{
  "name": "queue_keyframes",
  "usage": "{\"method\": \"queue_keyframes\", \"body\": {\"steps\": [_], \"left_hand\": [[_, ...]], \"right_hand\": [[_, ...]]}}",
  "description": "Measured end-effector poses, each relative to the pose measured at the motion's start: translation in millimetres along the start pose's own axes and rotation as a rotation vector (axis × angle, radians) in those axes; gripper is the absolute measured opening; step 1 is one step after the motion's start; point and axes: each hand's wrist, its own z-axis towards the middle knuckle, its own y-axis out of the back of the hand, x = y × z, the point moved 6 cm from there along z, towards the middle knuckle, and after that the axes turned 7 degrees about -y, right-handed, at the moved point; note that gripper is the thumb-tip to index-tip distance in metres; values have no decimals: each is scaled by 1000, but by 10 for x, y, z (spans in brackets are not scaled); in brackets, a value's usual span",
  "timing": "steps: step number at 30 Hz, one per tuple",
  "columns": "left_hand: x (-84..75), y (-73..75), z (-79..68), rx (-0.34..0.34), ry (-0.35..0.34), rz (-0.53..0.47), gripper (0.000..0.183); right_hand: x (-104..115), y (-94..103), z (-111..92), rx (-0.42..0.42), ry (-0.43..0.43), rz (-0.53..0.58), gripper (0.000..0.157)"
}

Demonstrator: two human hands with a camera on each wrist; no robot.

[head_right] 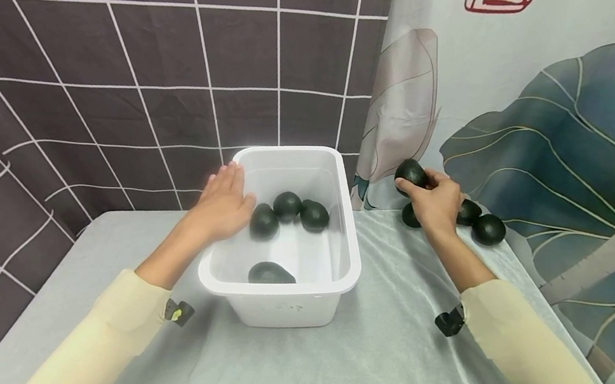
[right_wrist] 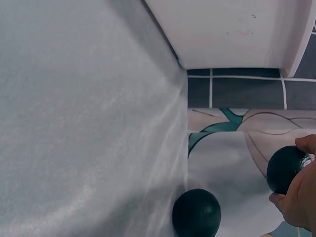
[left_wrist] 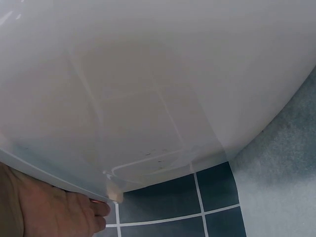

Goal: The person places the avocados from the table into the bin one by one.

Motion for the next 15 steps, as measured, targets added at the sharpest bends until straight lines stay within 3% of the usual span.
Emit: {"method": "queue_keyframes", "body": {"steps": [15], "left_hand": [[10, -3, 7, -3, 0, -5, 80]], "right_hand": [[99, -44, -55, 32, 21, 21, 79]]}}
